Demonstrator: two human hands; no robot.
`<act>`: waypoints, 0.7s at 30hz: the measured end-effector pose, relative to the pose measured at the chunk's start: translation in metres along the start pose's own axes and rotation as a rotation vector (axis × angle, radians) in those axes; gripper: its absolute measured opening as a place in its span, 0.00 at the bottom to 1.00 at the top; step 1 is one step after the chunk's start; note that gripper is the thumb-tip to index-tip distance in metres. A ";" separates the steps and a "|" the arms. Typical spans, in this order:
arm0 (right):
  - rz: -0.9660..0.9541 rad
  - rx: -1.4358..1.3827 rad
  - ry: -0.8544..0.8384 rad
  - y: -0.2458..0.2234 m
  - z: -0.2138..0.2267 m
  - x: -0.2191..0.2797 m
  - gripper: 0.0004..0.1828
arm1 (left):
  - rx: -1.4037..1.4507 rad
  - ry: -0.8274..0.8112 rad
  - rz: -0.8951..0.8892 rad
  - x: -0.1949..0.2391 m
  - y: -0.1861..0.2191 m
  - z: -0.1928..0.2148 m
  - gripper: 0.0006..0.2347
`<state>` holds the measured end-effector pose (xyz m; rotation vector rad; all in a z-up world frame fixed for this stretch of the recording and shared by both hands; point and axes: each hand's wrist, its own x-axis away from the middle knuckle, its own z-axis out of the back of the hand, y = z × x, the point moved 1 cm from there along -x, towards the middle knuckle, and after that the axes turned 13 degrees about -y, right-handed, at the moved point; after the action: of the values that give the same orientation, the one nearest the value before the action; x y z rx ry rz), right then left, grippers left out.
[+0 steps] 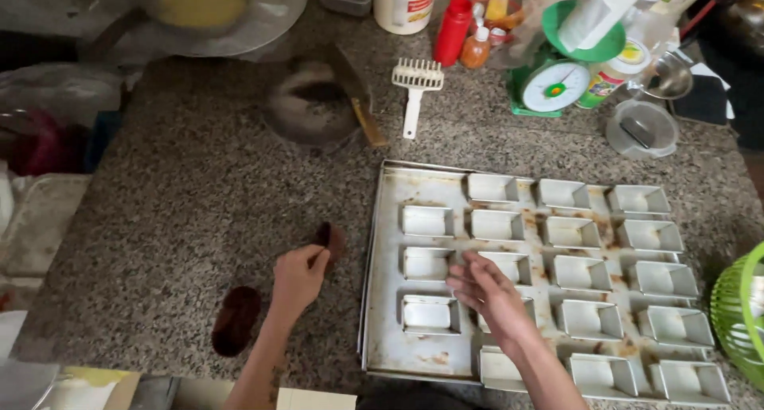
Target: The person retrieves rectangular metal molds from a green basket and arranges them on a baking tray. They then retrieve brown silicone liners from a plastic bag and place one liner into each metal mold, pressing them into place.
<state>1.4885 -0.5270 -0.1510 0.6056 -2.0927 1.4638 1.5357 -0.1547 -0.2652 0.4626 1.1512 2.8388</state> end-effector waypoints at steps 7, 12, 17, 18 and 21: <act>-0.036 0.120 -0.147 0.004 -0.033 -0.012 0.26 | 0.069 -0.004 0.128 0.007 -0.002 -0.008 0.12; -0.112 0.316 -0.435 0.017 -0.083 -0.027 0.28 | 0.081 0.017 0.275 0.017 0.004 -0.009 0.13; -0.200 0.267 -0.621 0.062 -0.121 -0.047 0.37 | 0.362 0.089 0.278 0.035 0.005 -0.021 0.16; -0.236 0.265 -0.619 0.069 -0.126 -0.052 0.39 | 0.382 0.118 0.226 0.035 -0.002 -0.027 0.16; -0.258 0.208 -0.642 0.094 -0.119 -0.065 0.40 | 0.353 0.125 0.239 0.046 0.006 -0.024 0.13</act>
<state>1.4981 -0.3796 -0.2255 1.5336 -2.1974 1.4697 1.4854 -0.1684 -0.2652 0.4705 1.7463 2.8970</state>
